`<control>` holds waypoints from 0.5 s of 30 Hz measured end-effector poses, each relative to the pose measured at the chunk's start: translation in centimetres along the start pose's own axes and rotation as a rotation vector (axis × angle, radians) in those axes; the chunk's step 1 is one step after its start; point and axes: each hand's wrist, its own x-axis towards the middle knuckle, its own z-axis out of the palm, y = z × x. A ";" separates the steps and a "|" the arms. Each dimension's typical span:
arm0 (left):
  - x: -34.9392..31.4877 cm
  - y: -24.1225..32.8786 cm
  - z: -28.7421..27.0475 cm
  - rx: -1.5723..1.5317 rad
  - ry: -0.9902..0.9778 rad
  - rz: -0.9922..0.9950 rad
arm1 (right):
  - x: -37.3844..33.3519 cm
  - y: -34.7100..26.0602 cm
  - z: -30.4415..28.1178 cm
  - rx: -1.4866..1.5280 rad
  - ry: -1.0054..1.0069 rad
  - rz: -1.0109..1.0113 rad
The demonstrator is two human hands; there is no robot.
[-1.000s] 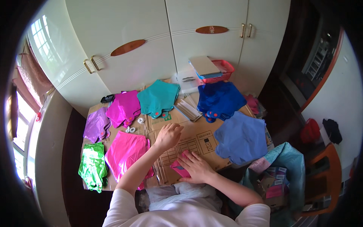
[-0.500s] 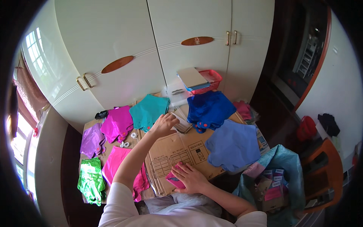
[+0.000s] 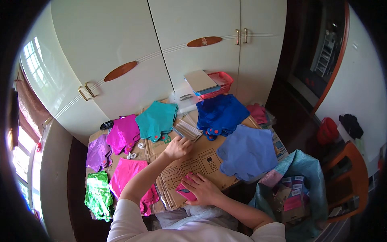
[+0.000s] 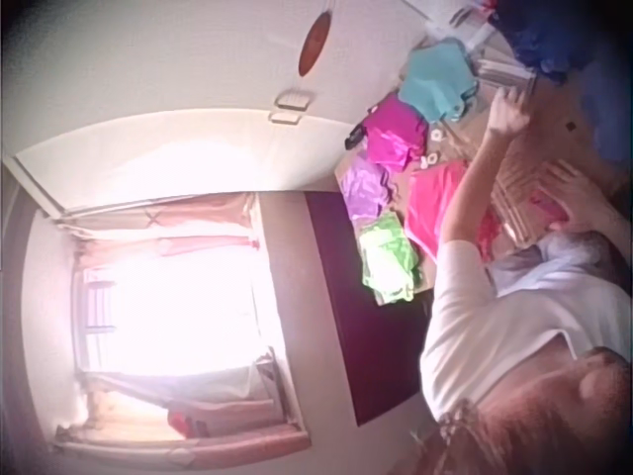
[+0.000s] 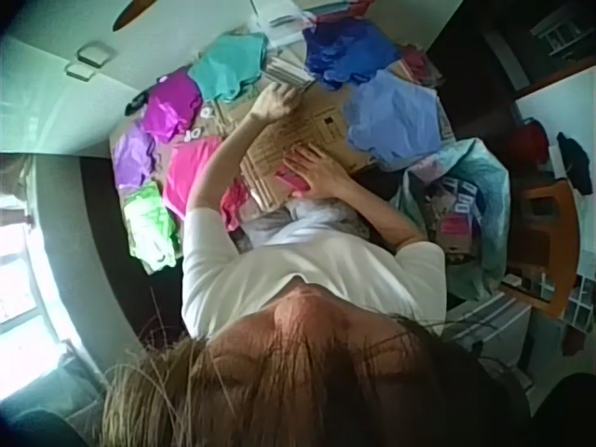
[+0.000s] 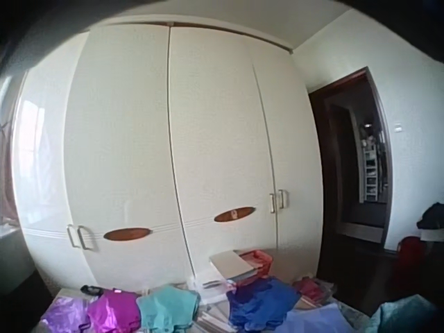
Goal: Folding colorful fabric items around cardboard inserts and placing them into plastic packaging bags.
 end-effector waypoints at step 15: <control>-1.0 -1.4 -0.2 -0.140 -0.249 -0.253 | -0.1 0.0 0.3 0.019 -0.017 0.017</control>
